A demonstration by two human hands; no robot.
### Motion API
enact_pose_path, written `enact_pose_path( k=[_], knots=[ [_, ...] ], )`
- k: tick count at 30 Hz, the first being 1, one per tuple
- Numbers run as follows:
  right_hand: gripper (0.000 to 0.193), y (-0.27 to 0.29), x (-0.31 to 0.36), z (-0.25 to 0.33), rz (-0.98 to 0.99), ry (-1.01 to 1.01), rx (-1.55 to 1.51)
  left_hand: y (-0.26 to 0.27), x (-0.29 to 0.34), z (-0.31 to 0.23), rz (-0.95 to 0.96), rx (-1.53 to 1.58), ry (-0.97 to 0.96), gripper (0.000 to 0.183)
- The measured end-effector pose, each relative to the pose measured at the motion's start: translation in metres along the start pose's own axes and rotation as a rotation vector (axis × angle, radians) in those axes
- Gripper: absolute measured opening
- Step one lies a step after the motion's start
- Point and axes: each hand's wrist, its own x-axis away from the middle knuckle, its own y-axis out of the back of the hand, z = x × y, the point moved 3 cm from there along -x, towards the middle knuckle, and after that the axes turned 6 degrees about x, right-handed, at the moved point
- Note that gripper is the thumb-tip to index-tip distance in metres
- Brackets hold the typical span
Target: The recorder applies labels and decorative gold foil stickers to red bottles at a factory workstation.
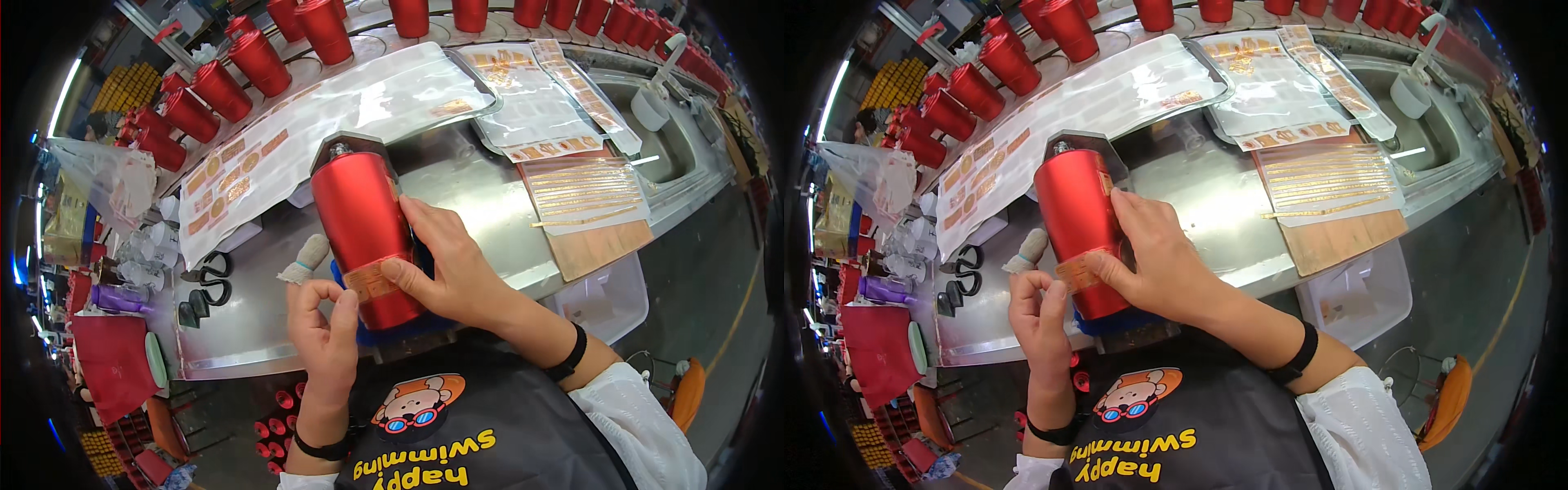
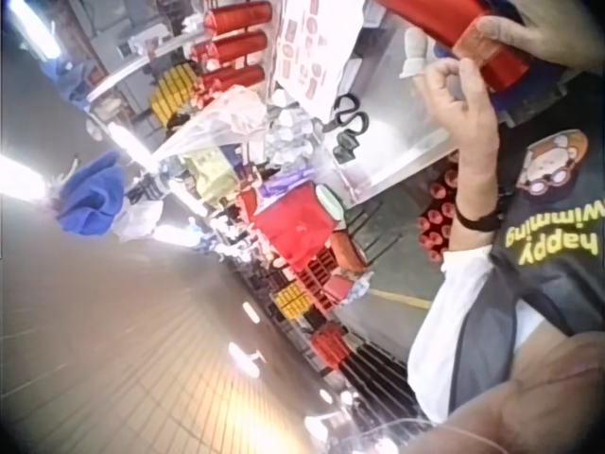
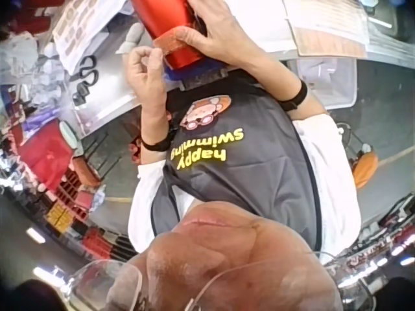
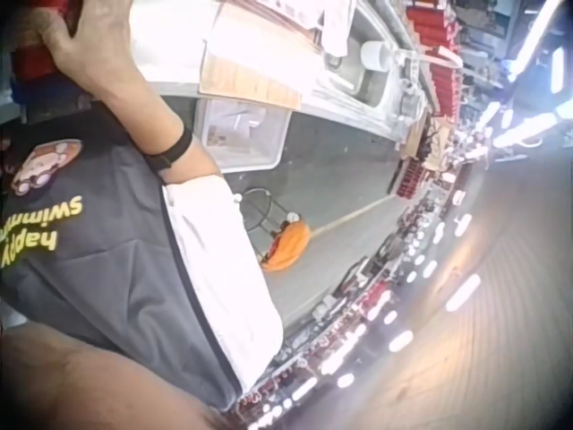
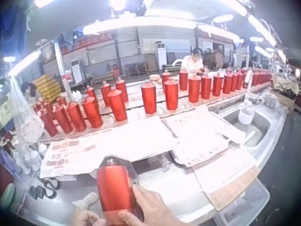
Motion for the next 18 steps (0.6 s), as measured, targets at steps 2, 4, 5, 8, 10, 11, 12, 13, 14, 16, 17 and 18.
enact_pose_path(
  k=[2, 4, 5, 8, 10, 11, 12, 13, 14, 16, 17, 18],
  knots=[
    [0.072, 0.0, 0.0, -0.001, 0.008, -0.006, -0.009, -0.001, 0.0, -0.001, -0.027, 0.038, 0.022, 0.009],
    [0.071, -0.001, 0.001, -0.004, 0.016, -0.011, -0.02, 0.001, 0.001, 0.004, -0.029, 0.035, 0.055, 0.009],
    [0.072, -0.002, 0.001, -0.006, 0.019, 0.008, -0.026, 0.002, 0.002, 0.006, -0.029, 0.03, 0.086, 0.009],
    [0.074, -0.002, 0.0, -0.006, 0.029, 0.02, -0.039, 0.002, 0.002, 0.007, -0.035, 0.053, 0.117, 0.009],
    [0.074, -0.001, -0.001, -0.003, 0.036, 0.013, -0.044, 0.003, 0.002, 0.008, -0.024, 0.003, 0.06, 0.009],
    [0.075, -0.002, -0.002, 0.002, 0.028, 0.016, -0.019, 0.003, 0.002, 0.007, -0.012, -0.047, 0.003, 0.009],
    [0.076, -0.002, -0.002, 0.004, 0.021, 0.019, 0.006, 0.002, 0.001, 0.006, -0.014, -0.047, 0.003, 0.009],
    [0.076, -0.002, -0.002, 0.004, 0.021, 0.02, 0.006, 0.0, 0.0, 0.002, -0.021, -0.064, -0.048, 0.009],
    [0.076, -0.002, -0.002, 0.003, 0.019, 0.023, 0.017, -0.001, -0.001, -0.001, -0.028, -0.081, -0.1, 0.009],
    [0.077, -0.003, -0.001, 0.001, 0.018, 0.026, 0.027, -0.001, -0.001, -0.006, -0.007, -0.137, -0.121, 0.009],
    [0.077, -0.003, -0.001, 0.0, 0.017, 0.029, 0.019, -0.001, -0.001, -0.007, 0.016, -0.194, -0.142, 0.009],
    [0.077, -0.003, -0.001, 0.0, 0.017, 0.032, 0.011, -0.001, -0.001, -0.007, 0.014, -0.194, -0.142, 0.009]
  ],
)
